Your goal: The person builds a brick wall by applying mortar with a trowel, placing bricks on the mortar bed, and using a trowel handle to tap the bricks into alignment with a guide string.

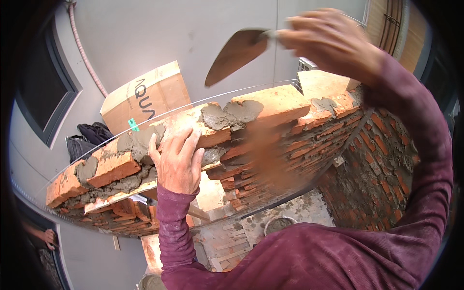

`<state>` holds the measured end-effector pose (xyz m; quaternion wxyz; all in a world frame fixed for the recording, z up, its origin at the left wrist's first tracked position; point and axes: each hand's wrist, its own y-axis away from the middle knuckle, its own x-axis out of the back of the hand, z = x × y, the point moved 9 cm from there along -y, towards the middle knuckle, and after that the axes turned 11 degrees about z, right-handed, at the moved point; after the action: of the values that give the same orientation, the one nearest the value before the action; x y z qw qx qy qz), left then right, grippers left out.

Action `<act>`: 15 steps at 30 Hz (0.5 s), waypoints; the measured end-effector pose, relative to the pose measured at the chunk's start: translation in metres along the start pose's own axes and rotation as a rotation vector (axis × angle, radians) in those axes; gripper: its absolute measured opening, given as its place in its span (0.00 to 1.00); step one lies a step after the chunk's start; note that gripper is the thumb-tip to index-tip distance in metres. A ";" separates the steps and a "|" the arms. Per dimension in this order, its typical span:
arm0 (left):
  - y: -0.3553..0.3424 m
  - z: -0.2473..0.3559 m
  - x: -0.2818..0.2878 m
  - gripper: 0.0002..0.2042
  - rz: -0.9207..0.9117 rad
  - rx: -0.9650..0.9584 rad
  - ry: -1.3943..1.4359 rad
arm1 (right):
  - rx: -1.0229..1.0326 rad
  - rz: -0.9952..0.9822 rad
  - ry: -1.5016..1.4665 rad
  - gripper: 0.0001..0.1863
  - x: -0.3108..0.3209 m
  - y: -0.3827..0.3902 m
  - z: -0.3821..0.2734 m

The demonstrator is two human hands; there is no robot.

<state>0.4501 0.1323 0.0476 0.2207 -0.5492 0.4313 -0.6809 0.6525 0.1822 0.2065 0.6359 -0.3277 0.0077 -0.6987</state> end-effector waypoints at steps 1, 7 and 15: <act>-0.003 0.006 -0.001 0.17 0.021 -0.005 0.026 | 0.102 0.086 -0.058 0.07 -0.032 -0.006 0.002; 0.002 0.008 -0.009 0.20 -0.003 0.030 0.021 | 0.156 -0.196 -0.246 0.03 -0.103 -0.029 -0.032; 0.030 0.037 0.025 0.15 0.036 0.128 0.295 | -0.319 -0.249 -0.059 0.16 -0.004 0.106 0.088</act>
<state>0.4721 0.0841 0.0371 0.2018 -0.4204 0.4244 -0.7761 0.7868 0.2013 0.2286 0.4844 -0.4431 0.0589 -0.7520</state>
